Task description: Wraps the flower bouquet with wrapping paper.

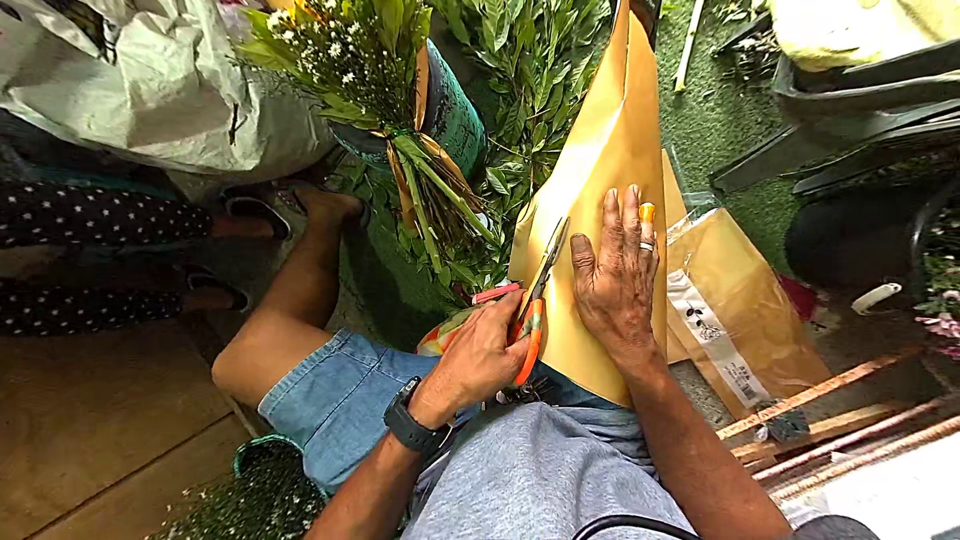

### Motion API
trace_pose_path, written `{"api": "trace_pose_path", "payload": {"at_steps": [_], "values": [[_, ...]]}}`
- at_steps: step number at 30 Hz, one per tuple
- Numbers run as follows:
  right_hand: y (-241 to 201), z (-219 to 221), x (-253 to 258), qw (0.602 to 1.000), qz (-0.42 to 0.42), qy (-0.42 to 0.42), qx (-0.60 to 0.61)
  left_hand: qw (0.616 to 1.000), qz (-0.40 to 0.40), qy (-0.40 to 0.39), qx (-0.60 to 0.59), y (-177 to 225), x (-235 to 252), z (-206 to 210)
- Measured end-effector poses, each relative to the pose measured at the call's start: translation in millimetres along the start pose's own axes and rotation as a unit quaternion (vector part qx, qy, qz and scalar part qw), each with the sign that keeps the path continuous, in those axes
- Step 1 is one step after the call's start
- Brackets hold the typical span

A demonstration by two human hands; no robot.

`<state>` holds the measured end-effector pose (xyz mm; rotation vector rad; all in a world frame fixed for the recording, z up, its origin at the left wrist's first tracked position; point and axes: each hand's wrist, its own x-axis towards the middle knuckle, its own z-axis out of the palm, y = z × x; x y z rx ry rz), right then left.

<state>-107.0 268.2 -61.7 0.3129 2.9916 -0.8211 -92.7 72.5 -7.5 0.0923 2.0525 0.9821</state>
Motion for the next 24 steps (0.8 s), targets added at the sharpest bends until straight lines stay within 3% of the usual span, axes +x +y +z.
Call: {"api": "trace_pose_path", "payload": {"at_steps": [4,7,11,14,19,24], "values": [[-0.5,-1.4,0.3,1.000,0.000,-0.003,-0.001,1.000,0.005,0.008,-0.021,0.8,4.3,-1.1],[0.5,-1.5,1.5,1.000,0.001,-0.005,-0.001,0.994,0.004,0.063,-0.092,-9.6,-0.8,2.1],[0.0,-0.4,3.5,1.000,0.000,0.000,-0.005,0.953,0.031,0.155,-0.257,-29.5,-8.3,-0.5],[-0.3,1.7,2.1,1.000,-0.001,0.011,-0.013,0.920,0.027,0.229,-0.316,-42.4,-12.5,-4.7],[0.5,2.6,3.0,0.999,-0.012,0.021,-0.031,0.893,0.102,0.369,-0.237,-32.7,-0.7,-14.5],[-0.7,1.3,2.8,0.998,-0.023,0.024,-0.055,0.913,0.185,0.333,-0.147,9.6,48.0,-25.3]]}}
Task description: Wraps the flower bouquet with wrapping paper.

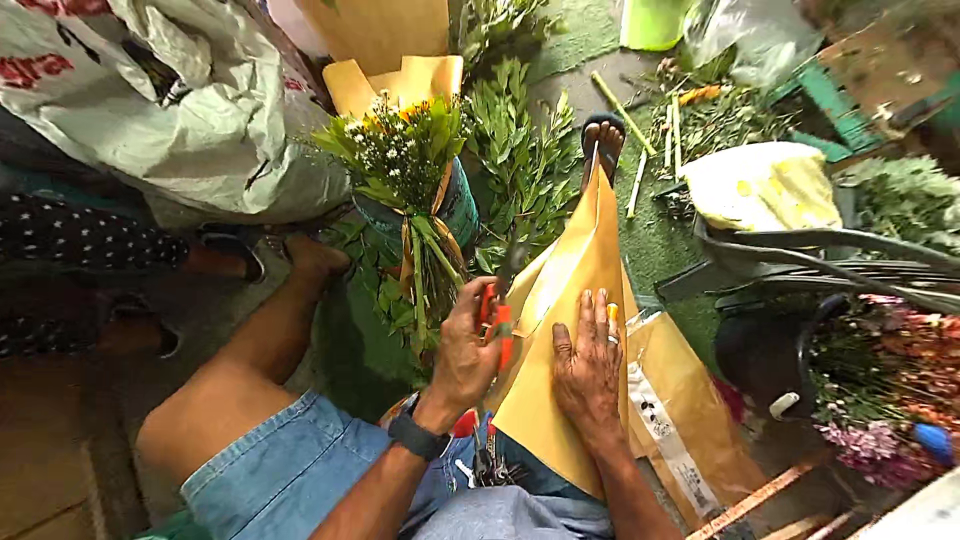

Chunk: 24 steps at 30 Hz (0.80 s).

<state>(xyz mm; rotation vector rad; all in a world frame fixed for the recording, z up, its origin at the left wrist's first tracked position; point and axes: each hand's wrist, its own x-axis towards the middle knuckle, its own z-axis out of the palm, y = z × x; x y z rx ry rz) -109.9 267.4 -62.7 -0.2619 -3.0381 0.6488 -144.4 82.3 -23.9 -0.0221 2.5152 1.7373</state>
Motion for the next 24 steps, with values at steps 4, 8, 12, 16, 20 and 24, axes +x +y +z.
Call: {"api": "trace_pose_path", "payload": {"at_steps": [4,8,12,16,20,24], "values": [[0.2,-0.5,0.4,1.000,0.002,-0.003,-0.007,0.990,-0.028,-0.085,0.107,-1.0,25.8,37.5],[1.8,-0.4,-0.1,1.000,0.007,0.000,0.004,0.985,-0.074,-0.040,0.147,-8.7,30.4,38.0],[1.1,3.0,0.2,1.000,0.002,0.004,0.009,0.994,-0.077,0.016,0.075,-20.2,33.3,20.4],[-0.7,2.8,1.8,1.000,0.003,0.004,0.007,0.993,-0.065,-0.104,0.002,-13.6,23.9,25.3],[-1.4,0.3,1.5,1.000,0.011,-0.002,0.013,0.990,-0.069,-0.056,0.107,-15.7,25.2,37.4],[0.8,0.3,-0.1,1.000,0.013,0.003,0.017,0.976,-0.101,0.074,0.177,-30.5,36.7,14.0]]}}
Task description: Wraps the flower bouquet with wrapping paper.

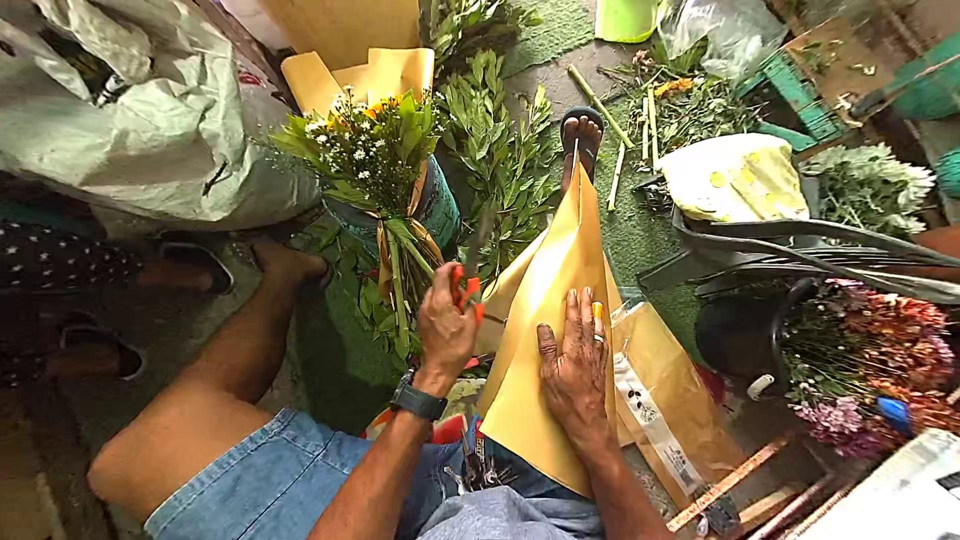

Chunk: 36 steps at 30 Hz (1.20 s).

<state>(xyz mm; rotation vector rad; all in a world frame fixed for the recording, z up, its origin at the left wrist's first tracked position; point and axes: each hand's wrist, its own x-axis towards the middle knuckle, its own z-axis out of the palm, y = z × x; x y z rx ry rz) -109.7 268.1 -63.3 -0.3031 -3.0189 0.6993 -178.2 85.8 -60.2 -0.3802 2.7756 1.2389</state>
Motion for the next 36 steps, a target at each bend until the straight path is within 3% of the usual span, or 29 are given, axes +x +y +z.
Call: {"api": "trace_pose_path", "payload": {"at_steps": [3,5,7,9,11,13,15,16,17,18,19,20,21,23,24,26,28,29,31,34,36], "values": [[-2.1,0.9,1.2,1.000,-0.003,0.004,-0.005,0.999,0.027,0.004,-0.028,-13.2,-0.4,-8.1],[-2.6,1.6,1.3,1.000,-0.011,0.004,-0.012,0.981,0.049,-0.074,-0.173,-10.5,-7.2,-1.7],[-2.3,1.1,-0.7,0.999,-0.025,-0.002,0.023,0.927,0.018,-0.159,-0.339,2.5,-13.8,9.5],[0.4,-12.9,-1.4,0.985,-0.047,-0.038,0.164,0.899,-0.006,-0.185,-0.396,19.2,-20.5,16.4],[13.1,-34.0,2.1,0.924,-0.050,-0.071,0.373,0.906,0.009,-0.168,-0.389,33.5,-29.4,16.5],[44.1,-39.0,1.3,0.878,0.015,-0.034,0.477,0.912,0.024,-0.141,-0.384,42.8,-40.0,13.8],[92.5,-26.7,-2.8,0.886,0.163,-0.006,0.434,0.913,0.027,-0.115,-0.391,45.8,-46.7,12.3],[115.9,-18.2,-7.6,0.870,0.249,-0.046,0.424,0.913,0.018,-0.103,-0.395,45.8,-50.5,12.1],[132.3,-10.2,-13.9,0.817,0.330,-0.100,0.463,0.912,-0.002,-0.090,-0.400,45.9,-55.2,12.6],[141.1,-2.9,-18.7,0.738,0.388,-0.139,0.534,0.913,-0.021,-0.079,-0.400,46.7,-59.7,13.8],[145.3,0.3,-22.1,0.663,0.407,-0.169,0.605,0.914,-0.034,-0.074,-0.397,47.6,-63.6,16.2],[146.8,1.7,-25.6,0.621,0.382,-0.181,0.660,0.916,-0.043,-0.076,-0.391,48.2,-67.7,18.5],[146.6,1.6,-27.7,0.606,0.334,-0.181,0.698,0.917,-0.050,-0.086,-0.386,48.4,-72.2,20.1],[151.2,-1.2,-24.7,0.618,0.268,-0.183,0.717,0.918,-0.052,-0.117,-0.376,43.9,-78.3,17.6],[159.0,-5.9,-20.8,0.646,0.265,-0.183,0.692,0.921,-0.036,-0.132,-0.365,40.5,-77.1,14.0],[199.4,-10.0,-17.5,0.752,0.276,-0.211,0.561,0.925,0.007,-0.151,-0.348,26.7,-68.2,4.1],[265.4,-3.5,-21.8,0.846,0.291,-0.274,0.353,0.928,0.025,-0.162,-0.334,11.3,-58.3,-13.0],[295.9,-0.6,-25.6,0.861,0.316,-0.301,0.261,0.933,0.021,-0.161,-0.322,5.1,-55.2,-22.4],[339.7,6.4,-37.9,0.847,0.423,-0.302,0.109,0.946,-0.004,-0.160,-0.282,-1.7,-55.0,-40.1],[357.1,16.8,-58.7,0.820,0.547,-0.167,-0.002,0.965,-0.044,-0.170,-0.195,-12.9,-58.9,-51.7],[351.0,21.7,-60.9,0.836,0.541,-0.087,-0.037,0.963,-0.069,-0.199,-0.166,-26.5,-63.5,-51.9]]}}
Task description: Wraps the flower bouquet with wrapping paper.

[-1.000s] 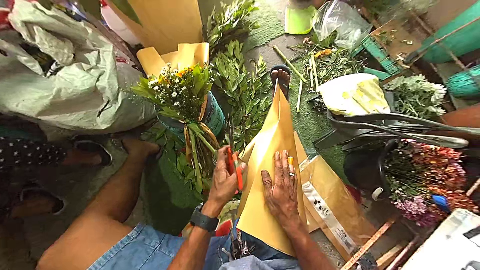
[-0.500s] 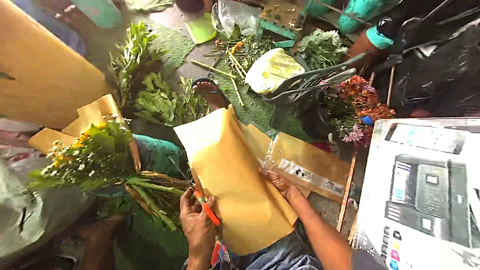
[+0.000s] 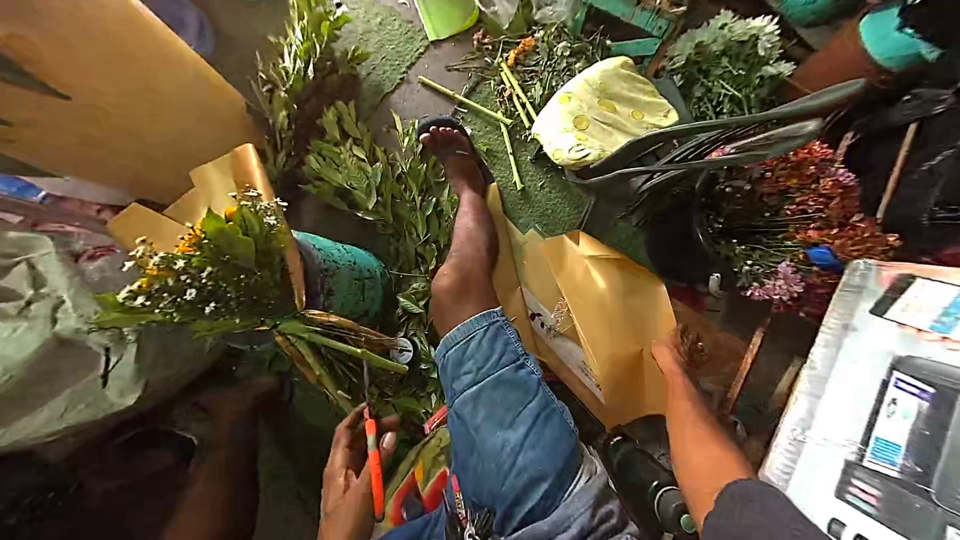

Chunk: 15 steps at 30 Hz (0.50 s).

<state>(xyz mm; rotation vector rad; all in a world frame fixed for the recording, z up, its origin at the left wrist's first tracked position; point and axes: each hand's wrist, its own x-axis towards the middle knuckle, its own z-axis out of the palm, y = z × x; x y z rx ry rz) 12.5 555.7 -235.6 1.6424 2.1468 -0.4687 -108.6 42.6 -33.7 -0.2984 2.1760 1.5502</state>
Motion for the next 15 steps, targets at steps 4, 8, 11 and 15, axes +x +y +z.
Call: {"api": "trace_pose_path", "payload": {"at_steps": [4,8,11,15], "values": [[-67.7,13.3,-32.6,0.984,-0.159,-0.041,0.066,0.997,-0.076,-0.017,0.005,-24.9,0.4,13.4],[-125.1,106.1,-49.7,0.937,-0.148,-0.288,0.132,0.990,-0.139,-0.015,0.022,-35.5,5.5,20.0],[-132.8,152.6,-70.0,0.938,-0.113,-0.311,0.108,0.977,-0.148,-0.043,0.146,-38.0,10.7,10.3],[-138.5,161.5,-96.9,0.932,-0.095,-0.305,0.173,0.935,-0.102,-0.137,0.310,-65.8,38.1,4.5]]}}
